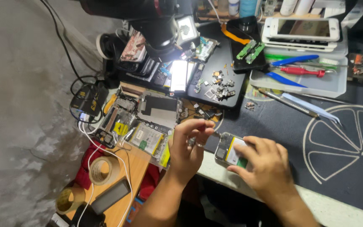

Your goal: The person removes a battery from a disassembled smartphone, then installs a replacement battery and reconnects internal components. They use a screwdriver to secure the back cover and a metal prying tool to separate the screen from the frame, completing the reassembly of the device.

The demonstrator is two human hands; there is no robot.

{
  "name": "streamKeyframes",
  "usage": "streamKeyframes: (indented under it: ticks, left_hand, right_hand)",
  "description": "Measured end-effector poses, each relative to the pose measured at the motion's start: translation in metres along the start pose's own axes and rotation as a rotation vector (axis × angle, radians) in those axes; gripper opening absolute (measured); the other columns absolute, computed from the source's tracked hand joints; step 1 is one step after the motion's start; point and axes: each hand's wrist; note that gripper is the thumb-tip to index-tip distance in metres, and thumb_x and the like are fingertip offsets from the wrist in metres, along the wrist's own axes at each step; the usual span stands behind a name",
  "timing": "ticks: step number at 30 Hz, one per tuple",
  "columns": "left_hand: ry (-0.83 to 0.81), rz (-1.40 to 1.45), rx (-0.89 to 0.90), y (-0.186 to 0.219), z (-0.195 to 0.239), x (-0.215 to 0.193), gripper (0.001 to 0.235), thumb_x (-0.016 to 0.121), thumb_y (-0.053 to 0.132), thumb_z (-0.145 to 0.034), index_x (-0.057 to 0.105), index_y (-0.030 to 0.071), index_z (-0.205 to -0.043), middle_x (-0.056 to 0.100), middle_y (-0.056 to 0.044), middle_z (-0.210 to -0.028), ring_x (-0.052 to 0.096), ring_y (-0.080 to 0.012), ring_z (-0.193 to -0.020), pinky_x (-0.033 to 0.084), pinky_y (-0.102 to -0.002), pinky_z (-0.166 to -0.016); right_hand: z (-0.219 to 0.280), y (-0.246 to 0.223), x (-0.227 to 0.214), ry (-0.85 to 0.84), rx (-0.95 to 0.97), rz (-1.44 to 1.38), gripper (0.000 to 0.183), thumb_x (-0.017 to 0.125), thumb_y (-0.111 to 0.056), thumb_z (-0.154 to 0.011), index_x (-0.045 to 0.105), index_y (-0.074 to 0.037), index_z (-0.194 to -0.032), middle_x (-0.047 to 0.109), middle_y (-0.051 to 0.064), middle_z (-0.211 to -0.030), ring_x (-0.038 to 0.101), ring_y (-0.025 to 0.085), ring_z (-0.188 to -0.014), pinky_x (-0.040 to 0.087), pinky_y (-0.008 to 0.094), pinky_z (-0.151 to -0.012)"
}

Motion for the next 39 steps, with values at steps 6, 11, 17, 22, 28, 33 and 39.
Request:
streamKeyframes:
  ticks: [6, 11, 17, 22, 28, 33, 39]
  left_hand:
    - [0.03, 0.087, 0.008, -0.012, 0.004, 0.008, 0.028, 0.068, -0.002, -0.103, 0.052, 0.003, -0.126, 0.073, -0.015, -0.109, 0.073, -0.0177, -0.096, 0.06, -0.027, -0.079]
    - [-0.055, 0.152, 0.021, -0.014, 0.005, 0.012, 0.028, 0.064, -0.005, -0.103, 0.051, 0.003, -0.126, 0.072, -0.017, -0.111, 0.074, -0.0191, -0.095, 0.061, -0.029, -0.084]
    - [-0.136, 0.086, 0.161, -0.012, 0.008, 0.025, 0.032, 0.068, -0.007, -0.101, 0.054, 0.005, -0.127, 0.073, -0.014, -0.107, 0.072, -0.0241, -0.094, 0.06, -0.031, -0.082]
    - [-0.181, 0.039, 0.207, -0.009, 0.006, 0.028, 0.036, 0.068, -0.009, -0.099, 0.054, 0.005, -0.129, 0.072, -0.015, -0.109, 0.073, -0.024, -0.091, 0.063, -0.031, -0.077]
    - [-0.238, -0.035, 0.316, -0.011, 0.007, 0.031, 0.046, 0.073, -0.008, -0.096, 0.05, 0.007, -0.134, 0.07, -0.015, -0.109, 0.072, -0.0269, -0.091, 0.061, -0.033, -0.076]
    - [-0.327, -0.091, 0.348, -0.015, 0.017, 0.031, 0.057, 0.071, -0.01, -0.095, 0.041, 0.008, -0.14, 0.07, -0.018, -0.112, 0.073, -0.0322, -0.094, 0.061, -0.038, -0.078]
    - [-0.235, 0.041, 0.268, -0.045, 0.026, 0.032, 0.063, 0.069, -0.011, -0.098, 0.034, 0.01, -0.145, 0.071, -0.02, -0.112, 0.076, -0.0247, -0.092, 0.064, -0.035, -0.079]
  right_hand:
    - [0.015, 0.061, -0.04, 0.269, 0.557, -0.63, 0.019, 0.067, -0.011, -0.101, 0.066, -0.004, -0.118, 0.072, 0.009, -0.108, 0.069, 0.014, -0.095, 0.055, 0.028, -0.084]
    - [0.025, 0.104, -0.056, 0.578, 0.651, -1.089, 0.01, 0.063, -0.011, -0.114, 0.064, -0.001, -0.111, 0.071, 0.012, -0.105, 0.069, 0.019, -0.095, 0.057, 0.033, -0.087]
    - [0.029, 0.107, -0.051, 0.613, 0.673, -1.104, 0.026, 0.06, -0.018, -0.12, 0.065, -0.001, -0.101, 0.07, 0.014, -0.095, 0.069, 0.023, -0.089, 0.058, 0.037, -0.087]
    - [0.026, 0.106, -0.053, 0.634, 0.656, -1.193, 0.036, 0.058, -0.023, -0.119, 0.064, -0.004, -0.088, 0.069, 0.016, -0.093, 0.069, 0.023, -0.086, 0.058, 0.038, -0.084]
    - [0.03, 0.109, -0.051, 0.631, 0.586, -1.187, 0.067, 0.057, -0.029, -0.122, 0.047, -0.009, -0.059, 0.068, 0.016, -0.076, 0.067, 0.024, -0.08, 0.048, 0.032, -0.076]
    - [0.021, 0.105, -0.053, 0.689, 0.652, -1.177, 0.034, 0.062, -0.015, -0.115, 0.059, -0.006, -0.083, 0.066, 0.01, -0.085, 0.065, 0.017, -0.079, 0.06, 0.033, -0.08]
    - [0.015, 0.099, -0.053, 0.619, 0.658, -0.984, 0.011, 0.07, 0.0, -0.097, 0.063, -0.007, -0.101, 0.068, 0.005, -0.089, 0.062, 0.011, -0.072, 0.059, 0.027, -0.074]
Point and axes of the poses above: each hand's wrist, its own z-axis away from the middle knuckle, its own x-axis out of the palm, y = z × x
